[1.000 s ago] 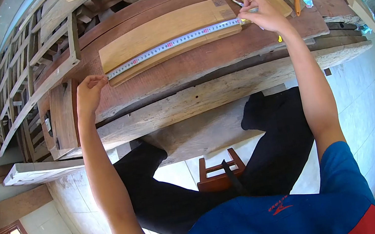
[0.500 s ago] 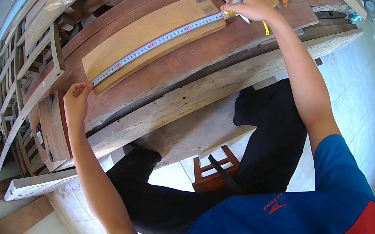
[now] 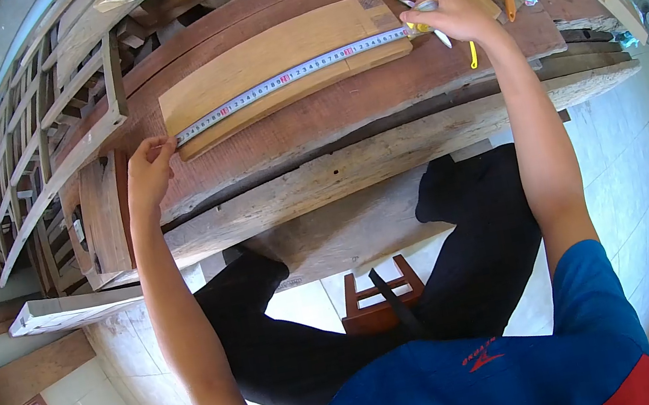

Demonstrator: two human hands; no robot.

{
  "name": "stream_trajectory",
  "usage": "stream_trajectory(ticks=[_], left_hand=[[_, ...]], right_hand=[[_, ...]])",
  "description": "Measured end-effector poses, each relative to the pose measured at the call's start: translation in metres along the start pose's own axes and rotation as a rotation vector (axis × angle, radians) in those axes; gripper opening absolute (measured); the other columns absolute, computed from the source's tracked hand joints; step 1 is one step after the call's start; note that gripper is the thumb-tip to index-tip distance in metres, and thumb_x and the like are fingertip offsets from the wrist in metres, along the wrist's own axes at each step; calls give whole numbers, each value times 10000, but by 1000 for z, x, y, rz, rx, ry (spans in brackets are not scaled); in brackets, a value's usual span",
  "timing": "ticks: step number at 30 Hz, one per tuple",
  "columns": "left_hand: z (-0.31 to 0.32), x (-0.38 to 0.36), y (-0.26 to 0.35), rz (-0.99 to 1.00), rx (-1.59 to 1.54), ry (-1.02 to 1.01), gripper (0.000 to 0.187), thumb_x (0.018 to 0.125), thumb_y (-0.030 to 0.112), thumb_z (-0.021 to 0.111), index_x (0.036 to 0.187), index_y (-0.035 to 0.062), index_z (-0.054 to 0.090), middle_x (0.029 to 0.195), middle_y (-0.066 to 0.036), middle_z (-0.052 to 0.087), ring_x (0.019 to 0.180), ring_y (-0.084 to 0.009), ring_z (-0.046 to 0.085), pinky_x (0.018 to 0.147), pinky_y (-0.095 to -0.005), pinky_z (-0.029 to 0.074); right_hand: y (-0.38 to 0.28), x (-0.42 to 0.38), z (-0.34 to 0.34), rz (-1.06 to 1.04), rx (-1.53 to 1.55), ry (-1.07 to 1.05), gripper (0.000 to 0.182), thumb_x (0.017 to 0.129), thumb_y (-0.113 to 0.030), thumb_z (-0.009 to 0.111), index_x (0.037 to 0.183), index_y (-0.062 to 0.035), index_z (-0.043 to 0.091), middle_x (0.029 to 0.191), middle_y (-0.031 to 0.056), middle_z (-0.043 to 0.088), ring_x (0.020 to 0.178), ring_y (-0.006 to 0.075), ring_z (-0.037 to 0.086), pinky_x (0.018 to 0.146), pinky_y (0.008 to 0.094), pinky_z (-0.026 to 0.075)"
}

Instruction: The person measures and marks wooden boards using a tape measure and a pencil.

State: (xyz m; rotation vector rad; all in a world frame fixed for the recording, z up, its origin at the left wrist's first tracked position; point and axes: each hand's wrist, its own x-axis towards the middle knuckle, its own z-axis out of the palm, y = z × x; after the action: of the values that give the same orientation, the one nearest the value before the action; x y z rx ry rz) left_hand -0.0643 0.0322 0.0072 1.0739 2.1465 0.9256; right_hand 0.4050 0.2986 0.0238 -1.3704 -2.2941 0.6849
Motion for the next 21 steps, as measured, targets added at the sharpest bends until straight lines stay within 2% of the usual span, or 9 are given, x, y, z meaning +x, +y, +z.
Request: stream_trajectory(ticks=[2,5,11,14,17,21], left_hand=[[4,-5,7,32,-28,57,299,932,236,719,1122,8,681,851,-67,719,614,-88,518,569,-255,423],[2,-6,12,15,21,55,299,920,238,736,1116,17,687,846,-60,723,619,-83,517,572,-249,421],[-5,-8,11,-11,-12,29,282,891,216,762,1097,32,703,852,-54,728,619,-81,508,580,-242,414],[-4,-8,13,-46,18,38,271,881,208,760,1084,34,714,877,-52,738,649,-82,527,602,-248,418],[-1,-1,0,25,21,48,265,901,226,742,1103,60,702,886,-12,709,577,-60,441,518,-229,343],[-5,-4,3,18,30,45,275,890,238,741,1104,70,707,914,-8,709,613,-55,447,538,-229,350]], right_hand=[[0,1,0,26,-23,1,621,823,-480,778,1264,-92,574,1256,171,655,1148,314,626,943,397,489],[5,4,-1,25,3,-77,680,829,-487,768,1329,-84,544,1294,188,641,1163,329,627,968,414,482],[2,-1,3,36,8,-13,805,814,-518,776,1415,-74,478,1369,223,590,1218,347,615,996,417,485],[-14,-10,2,32,-24,-18,876,778,-541,807,1443,-89,459,1377,210,588,1233,358,609,997,414,489],[-15,-13,5,23,-62,-4,896,742,-535,847,1429,-106,464,1372,193,593,1233,349,608,988,429,495],[-19,-13,5,29,-40,16,840,723,-499,873,1367,-119,489,1347,167,612,1232,337,605,982,445,494]])
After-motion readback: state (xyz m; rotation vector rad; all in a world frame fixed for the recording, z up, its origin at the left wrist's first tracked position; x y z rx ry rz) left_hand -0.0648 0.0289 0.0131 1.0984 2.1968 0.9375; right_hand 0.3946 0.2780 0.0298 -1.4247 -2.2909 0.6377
